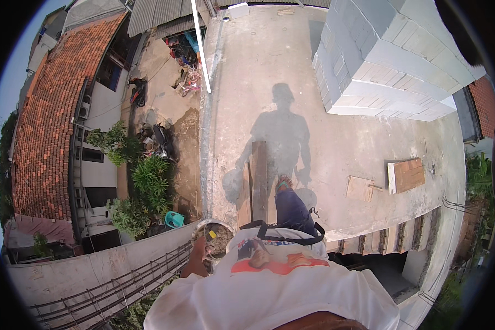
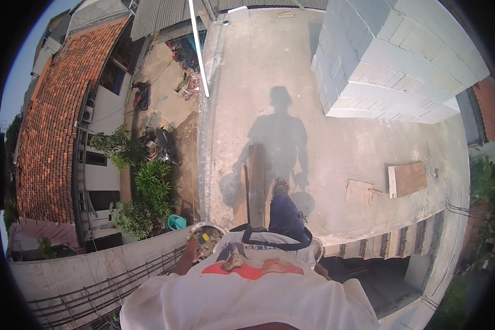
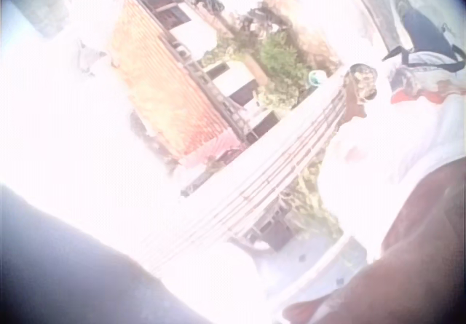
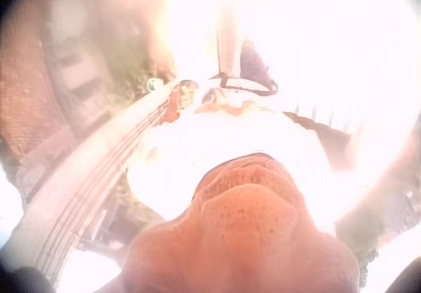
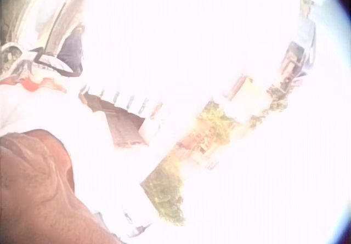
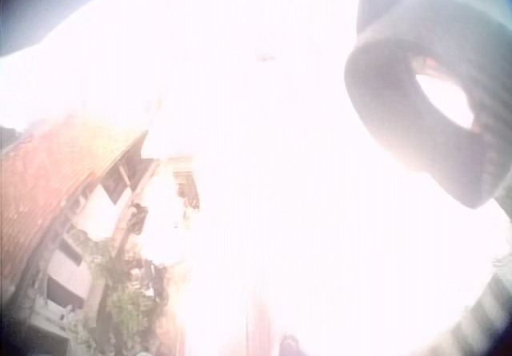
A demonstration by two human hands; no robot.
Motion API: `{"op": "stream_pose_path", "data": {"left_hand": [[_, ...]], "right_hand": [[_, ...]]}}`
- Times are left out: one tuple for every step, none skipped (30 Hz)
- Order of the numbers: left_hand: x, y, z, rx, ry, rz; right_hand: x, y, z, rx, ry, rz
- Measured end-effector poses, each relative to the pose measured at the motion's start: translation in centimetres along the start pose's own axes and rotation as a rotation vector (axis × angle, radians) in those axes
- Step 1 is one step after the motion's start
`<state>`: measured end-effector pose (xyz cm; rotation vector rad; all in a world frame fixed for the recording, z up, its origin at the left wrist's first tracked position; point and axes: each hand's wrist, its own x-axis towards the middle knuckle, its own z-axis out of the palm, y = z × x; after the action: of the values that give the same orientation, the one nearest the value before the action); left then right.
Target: The person applies mortar to a white block using a trowel and places it onto a low wall. They use a hammer to tap the block into position and adjust its alignment. The person also uses a measuring tape and a string line to ensure the wall is straight.
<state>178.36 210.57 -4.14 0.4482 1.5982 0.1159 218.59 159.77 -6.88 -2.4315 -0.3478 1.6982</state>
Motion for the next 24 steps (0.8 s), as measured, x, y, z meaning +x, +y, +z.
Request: {"op": "stream_pose_path", "data": {"left_hand": [[0.0, 2.0, 2.8, -0.024, 0.033, -0.001], [-1.3, 2.5, 3.8, -0.039, 0.086, -0.031], [-1.5, 4.5, 5.3, -0.057, 0.064, -0.031], [-1.7, 6.9, 7.2, -0.057, 0.036, -0.045], [-1.9, 9.4, 8.6, -0.071, 0.018, -0.047], [-1.4, 12.1, 10.5, -0.081, -0.01, -0.053], [-1.0, 14.3, 11.7, -0.103, -0.03, -0.056], [-0.2, 16.4, 13.5, -0.124, -0.063, -0.062], [0.6, 18.1, 15.7, -0.124, -0.07, -0.051], [1.4, 19.6, 18.1, -0.124, -0.08, -0.041], [2.3, 21.8, 21.1, -0.111, -0.096, -0.019], [3.2, 23.8, 23.2, -0.115, -0.115, -0.009], [4.2, 26.3, 25.5, -0.114, -0.137, 0.006], [5.2, 28.0, 27.3, -0.127, -0.157, 0.017], [6.4, 29.5, 29.2, -0.123, -0.138, 0.015], [7.3, 30.9, 30.8, -0.122, -0.116, 0.013], [8.8, 32.5, 32.8, -0.121, -0.104, 0.011], [11.9, 34.3, 34.9, -0.15, -0.219, 0.001], [13.2, 35.8, 36.5, -0.159, -0.189, 0.004], [13.8, 37.8, 37.7, -0.165, -0.143, 0.008], [14.7, 40.7, 41.2, -0.158, -0.135, 0.001], [15.7, 43.8, 44.7, -0.145, -0.166, 0.004], [15.9, 45.1, 44.5, -0.156, -0.128, 0.003], [15.5, 46.9, 45.7, -0.139, -0.121, -0.011]], "right_hand": [[2.4, -1.0, -2.7, -0.006, 0.007, -0.005], [3.7, -1.7, -4.4, -0.006, 0.004, 0.003], [5.3, -3.1, -6.7, -0.01, 0.005, -0.002], [6.2, -3.8, -8.7, -0.008, 0.012, 0.014], [7.1, -5.1, -10.2, -0.002, 0.008, 0.015], [8.2, -6.4, -12.3, 0.002, 0.021, 0.023], [9.4, -7.9, -14.0, 0.001, 0.027, 0.022], [10.7, -9.3, -16.0, -0.002, 0.044, 0.027], [12.4, -11.0, -18.8, -0.018, 0.061, 0.033], [13.4, -12.6, -21.2, -0.031, 0.071, 0.048], [14.2, -14.7, -24.1, -0.021, 0.083, 0.06], [15.2, -17.5, -27.2, -0.015, 0.076, 0.073], [16.5, -20.0, -30.4, -0.003, 0.065, 0.091], [17.9, -22.6, -33.4, -0.013, 0.047, 0.106], [19.0, -24.8, -36.3, -0.038, 0.031, 0.118], [19.9, -26.9, -38.8, -0.082, 0.013, 0.104], [20.5, -28.8, -41.4, -0.153, 0.002, 0.029], [23.3, -27.7, -43.6, -0.245, 0.016, -0.018], [24.6, -30.0, -45.9, -0.239, 0.024, -0.01], [25.1, -33.1, -48.0, -0.222, 0.029, 0.007], [23.1, -36.8, -52.0, -0.245, 0.035, -0.036], [27.9, -33.6, -52.8, -0.207, 0.067, -0.03], [28.1, -38.5, -54.9, -0.186, 0.035, 0.018], [28.6, -40.9, -57.3, -0.196, 0.009, 0.05]]}}
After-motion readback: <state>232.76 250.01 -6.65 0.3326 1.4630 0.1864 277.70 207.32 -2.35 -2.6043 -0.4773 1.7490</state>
